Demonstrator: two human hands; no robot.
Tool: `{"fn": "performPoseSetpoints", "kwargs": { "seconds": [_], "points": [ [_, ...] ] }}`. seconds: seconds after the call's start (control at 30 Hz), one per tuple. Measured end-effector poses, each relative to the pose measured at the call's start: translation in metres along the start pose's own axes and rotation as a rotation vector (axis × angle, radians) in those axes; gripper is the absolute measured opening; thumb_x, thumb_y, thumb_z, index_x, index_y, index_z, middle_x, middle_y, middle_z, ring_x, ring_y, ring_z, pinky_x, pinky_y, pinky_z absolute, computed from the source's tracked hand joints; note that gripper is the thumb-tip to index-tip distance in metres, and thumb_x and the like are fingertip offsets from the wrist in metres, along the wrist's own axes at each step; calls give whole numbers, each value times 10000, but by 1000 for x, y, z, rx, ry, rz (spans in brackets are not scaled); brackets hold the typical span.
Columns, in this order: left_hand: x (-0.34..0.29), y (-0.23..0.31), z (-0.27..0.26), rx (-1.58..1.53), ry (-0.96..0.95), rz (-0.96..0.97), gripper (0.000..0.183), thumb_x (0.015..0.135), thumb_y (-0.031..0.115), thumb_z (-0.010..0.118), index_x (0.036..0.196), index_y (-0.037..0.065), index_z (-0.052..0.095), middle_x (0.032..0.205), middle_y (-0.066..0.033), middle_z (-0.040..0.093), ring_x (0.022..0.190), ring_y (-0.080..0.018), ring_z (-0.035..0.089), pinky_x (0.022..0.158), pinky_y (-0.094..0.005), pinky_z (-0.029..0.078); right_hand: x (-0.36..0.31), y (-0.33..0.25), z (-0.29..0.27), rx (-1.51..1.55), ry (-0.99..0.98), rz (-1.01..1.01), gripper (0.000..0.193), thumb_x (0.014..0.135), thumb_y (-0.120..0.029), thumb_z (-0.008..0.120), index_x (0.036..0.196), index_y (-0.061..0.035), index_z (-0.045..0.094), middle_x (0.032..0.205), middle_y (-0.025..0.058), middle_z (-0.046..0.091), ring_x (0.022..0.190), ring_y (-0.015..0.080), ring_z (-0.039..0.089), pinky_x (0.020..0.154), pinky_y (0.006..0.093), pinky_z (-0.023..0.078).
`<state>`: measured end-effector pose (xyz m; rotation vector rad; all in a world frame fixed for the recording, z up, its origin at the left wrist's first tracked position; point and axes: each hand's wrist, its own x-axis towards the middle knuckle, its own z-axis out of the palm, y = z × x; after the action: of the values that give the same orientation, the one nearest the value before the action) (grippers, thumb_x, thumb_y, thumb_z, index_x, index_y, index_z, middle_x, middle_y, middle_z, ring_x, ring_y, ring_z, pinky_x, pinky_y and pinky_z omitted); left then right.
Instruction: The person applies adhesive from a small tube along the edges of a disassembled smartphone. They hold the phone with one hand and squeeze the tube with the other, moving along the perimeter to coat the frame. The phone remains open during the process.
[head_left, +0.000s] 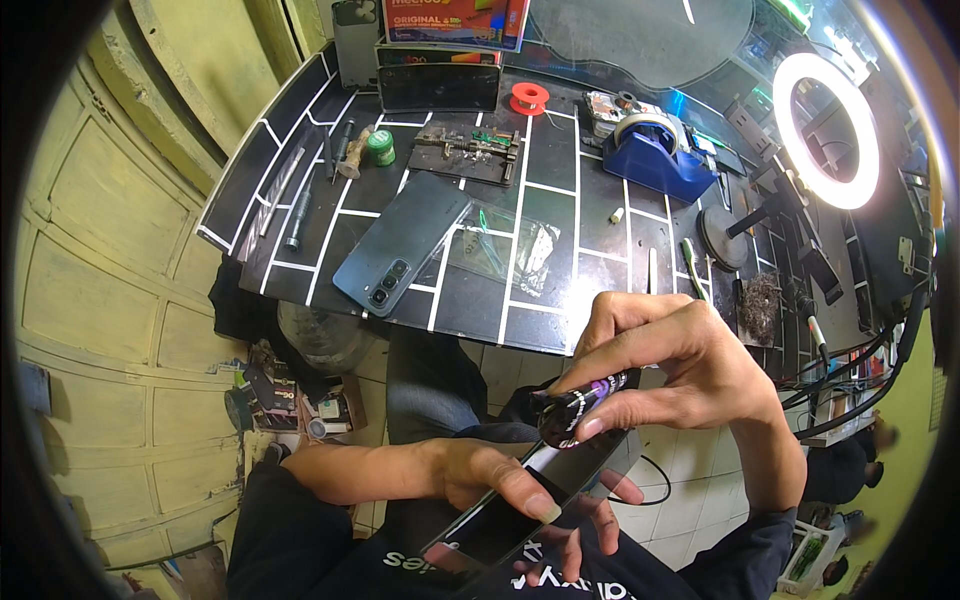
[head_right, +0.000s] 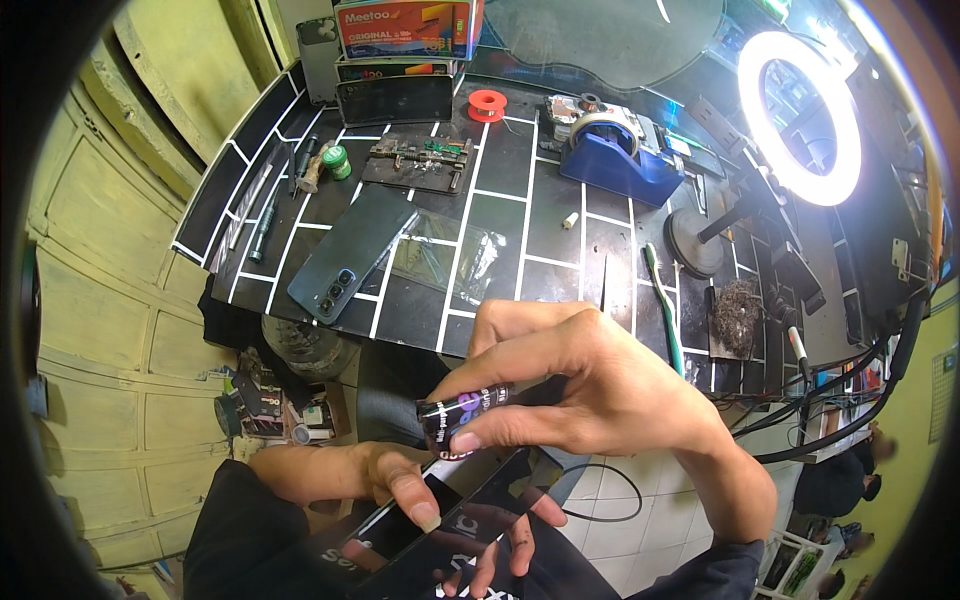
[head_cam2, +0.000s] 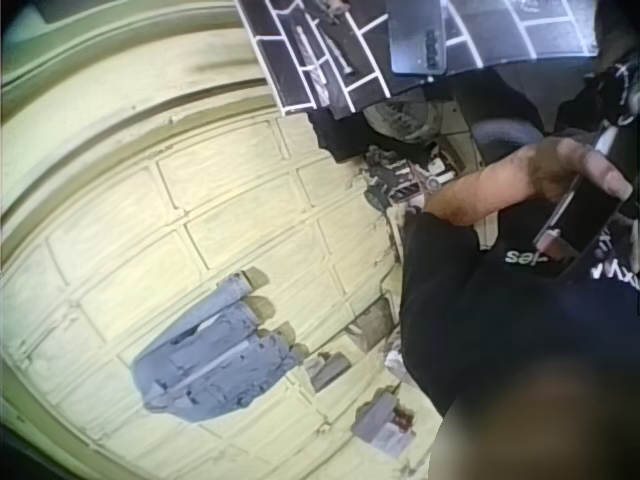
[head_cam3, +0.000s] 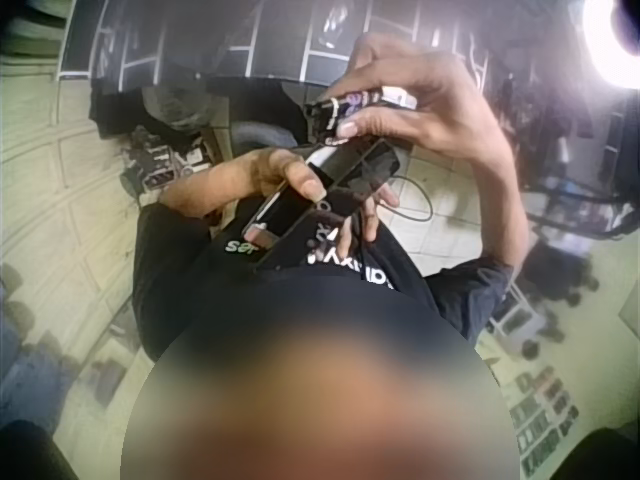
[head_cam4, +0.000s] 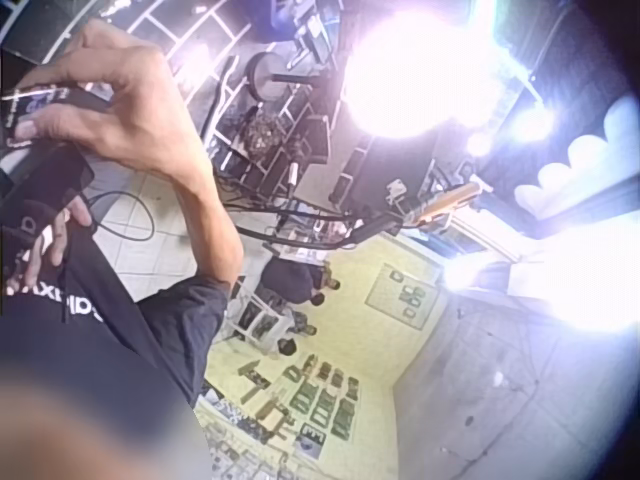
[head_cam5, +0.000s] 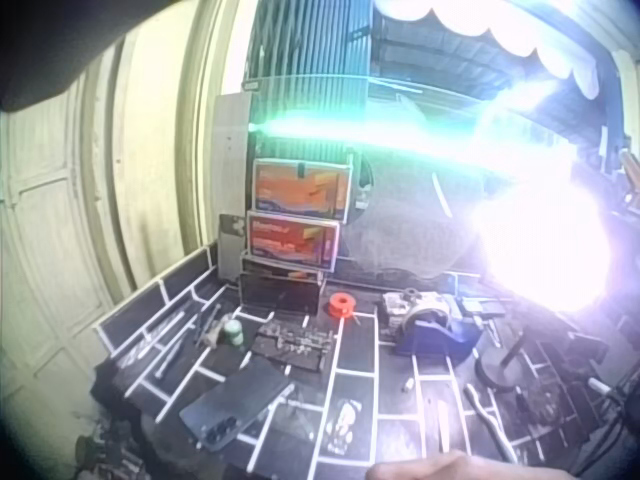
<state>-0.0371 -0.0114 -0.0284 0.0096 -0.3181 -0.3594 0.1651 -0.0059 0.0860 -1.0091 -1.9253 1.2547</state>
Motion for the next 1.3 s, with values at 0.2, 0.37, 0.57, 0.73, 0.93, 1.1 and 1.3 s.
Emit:
{"fn": "performPoseSetpoints", "kwargs": {
  "seconds": [0.2,0.37,0.57,0.73,0.93,1.1,1.3],
  "points": [
    [-1,1,2,20,12,7,928,834,238,744,1537,41,170,1304,-218,483,1075,-361,636,769,-451,560,3,-3,0,6,-35,11,289,783,-116,819,1053,-33,761,853,62,642,804,178,604,721,313,489],
    [0,4,9,72,64,1,944,814,258,750,1536,30,186,1295,-220,490,1063,-362,640,724,-430,560,7,-1,2,-11,-29,-36,335,717,-121,870,1012,5,772,811,61,645,736,148,600,615,285,452],
    [0,4,12,112,90,7,983,786,295,764,1533,17,189,1268,-214,514,1033,-353,651,707,-416,557,9,-3,2,-18,-60,-30,323,724,-120,864,1014,-10,774,801,56,638,728,145,586,621,286,447],
    [1,3,10,108,85,16,990,778,302,772,1530,16,194,1262,-211,521,1027,-341,656,714,-420,551,10,-5,3,10,-87,-28,292,780,-104,818,1043,1,748,818,82,614,747,188,595,651,318,464],
    [0,4,12,120,94,0,998,766,300,773,1527,18,193,1268,-213,518,1028,-332,658,727,-419,552,12,-5,3,25,-121,-55,259,823,-78,776,1058,17,727,833,104,602,761,219,599,668,340,474],
    [1,4,10,135,92,-2,1004,758,300,774,1525,16,191,1262,-215,521,1029,-332,659,731,-415,558,13,-1,8,25,-83,-67,308,742,-121,852,1018,-11,768,797,50,609,734,161,576,631,300,451],
    [0,4,12,141,107,5,1003,760,291,774,1521,3,188,1253,-223,520,1028,-328,660,748,-410,566,15,-6,7,12,-111,-54,303,752,-121,844,1028,-21,768,791,54,599,723,165,566,624,309,444]
  ]
}}
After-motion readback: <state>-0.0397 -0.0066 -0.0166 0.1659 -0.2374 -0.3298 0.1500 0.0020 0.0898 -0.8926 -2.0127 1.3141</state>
